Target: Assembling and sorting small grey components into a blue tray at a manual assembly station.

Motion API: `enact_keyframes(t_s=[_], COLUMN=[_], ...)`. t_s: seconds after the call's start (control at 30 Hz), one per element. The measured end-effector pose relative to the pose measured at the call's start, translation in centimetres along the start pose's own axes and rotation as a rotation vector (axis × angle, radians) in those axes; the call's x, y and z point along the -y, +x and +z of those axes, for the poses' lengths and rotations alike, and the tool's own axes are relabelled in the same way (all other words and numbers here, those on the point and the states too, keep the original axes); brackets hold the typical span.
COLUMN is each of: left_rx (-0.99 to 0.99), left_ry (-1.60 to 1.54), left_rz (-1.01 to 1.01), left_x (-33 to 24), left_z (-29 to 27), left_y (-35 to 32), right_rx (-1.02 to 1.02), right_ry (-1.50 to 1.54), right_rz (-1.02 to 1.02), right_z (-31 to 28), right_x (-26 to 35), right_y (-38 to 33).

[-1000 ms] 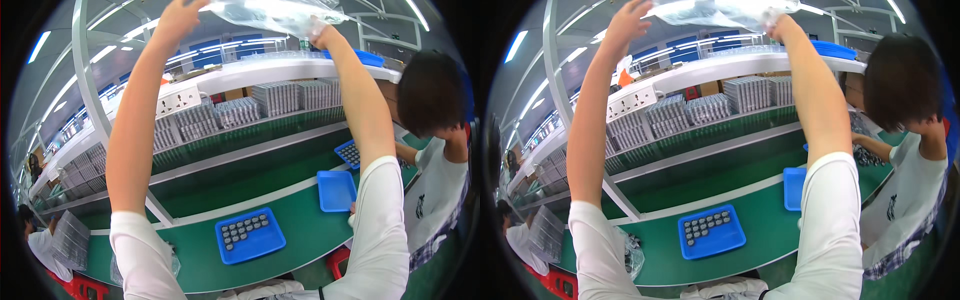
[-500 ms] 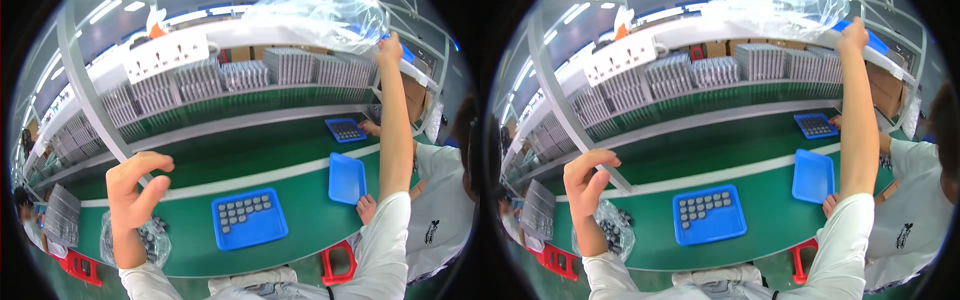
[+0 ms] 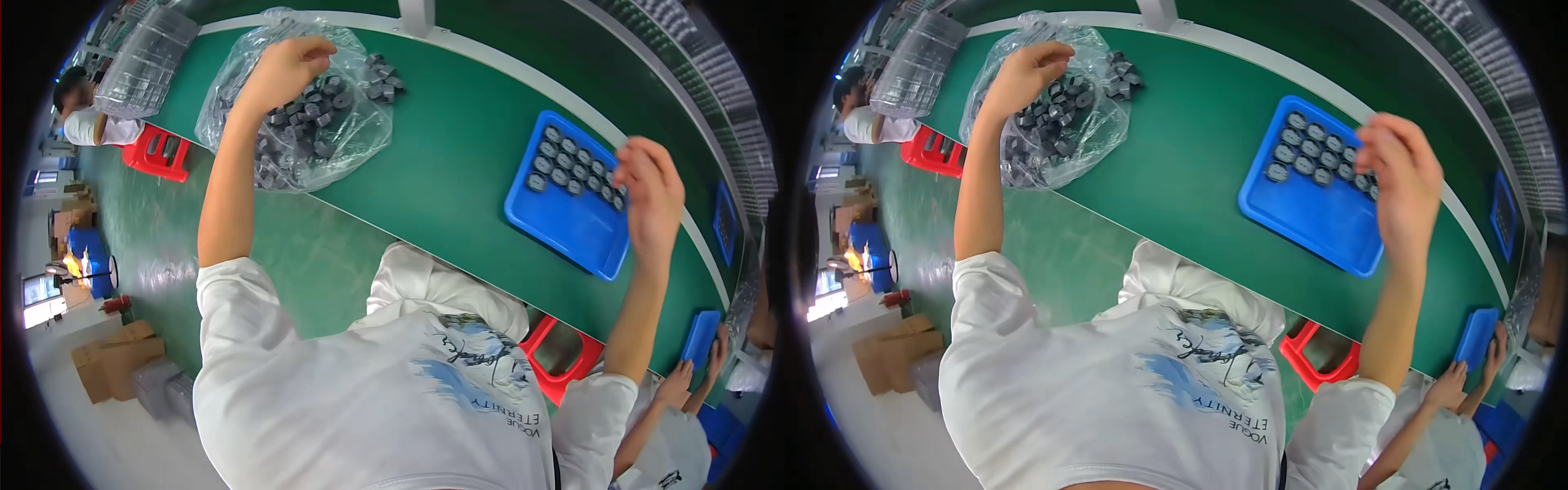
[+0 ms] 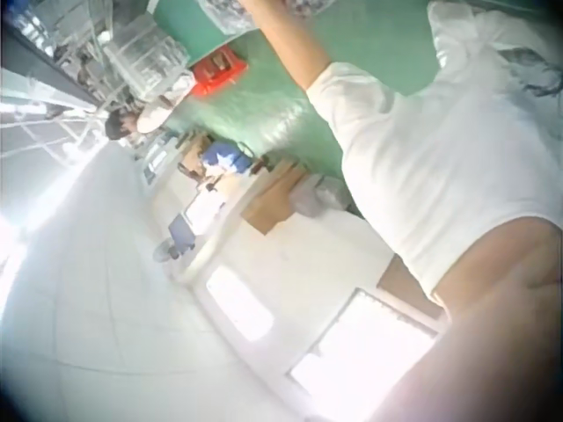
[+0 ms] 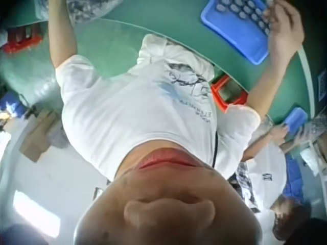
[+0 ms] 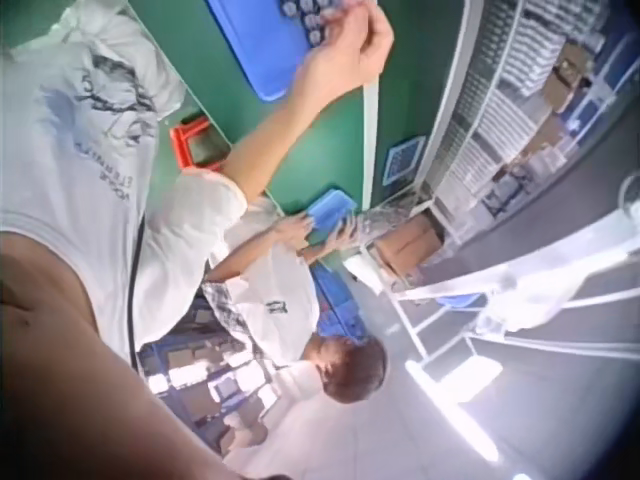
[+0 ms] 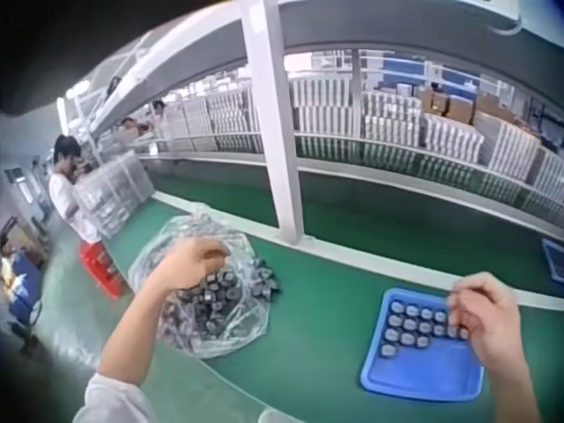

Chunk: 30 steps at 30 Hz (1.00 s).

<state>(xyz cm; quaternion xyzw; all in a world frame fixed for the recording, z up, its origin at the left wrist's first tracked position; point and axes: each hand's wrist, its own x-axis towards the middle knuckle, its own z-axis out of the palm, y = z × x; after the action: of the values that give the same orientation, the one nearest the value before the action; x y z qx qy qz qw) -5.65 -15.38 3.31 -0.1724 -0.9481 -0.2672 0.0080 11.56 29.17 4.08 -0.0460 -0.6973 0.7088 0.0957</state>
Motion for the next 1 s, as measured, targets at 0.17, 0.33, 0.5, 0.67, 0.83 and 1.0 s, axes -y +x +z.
enact_keyframes(t_s=[0.17, 0.33, 0.5, 0.67, 0.83, 1.0], left_rx=[0.048, 0.008, 0.143, 0.236, 0.244, 0.112], left_ry=[0.092, 0.047, -0.050, 0.031, 0.045, 0.030], left_rz=[0.117, 0.493, 0.431, 0.318, 0.393, 0.419], left_x=[-0.9, -2.8, -0.2, -0.8, -2.3, -4.6], left_z=[0.3, 4.9, 5.1, 3.9, 3.0, -1.5], left_y=[-1.0, 4.7, 5.9, 4.5, 4.8, 3.5], right_rx=[0.572, 0.648, 0.538, 0.600, 0.657, 0.381], right_ry=[-0.487, -0.965, -1.018, -0.931, -0.749, -0.589], right_rz=[-0.004, -0.158, -0.158, -0.228, -0.224, -0.414], right_z=[11.7, 22.4, 25.5, 24.6, 21.3, 11.6], right_x=[-0.2, -3.9, -6.5, -8.2, -6.8, 11.6], right_y=[5.5, 13.0, 12.4, 12.1, 13.4, 6.6])
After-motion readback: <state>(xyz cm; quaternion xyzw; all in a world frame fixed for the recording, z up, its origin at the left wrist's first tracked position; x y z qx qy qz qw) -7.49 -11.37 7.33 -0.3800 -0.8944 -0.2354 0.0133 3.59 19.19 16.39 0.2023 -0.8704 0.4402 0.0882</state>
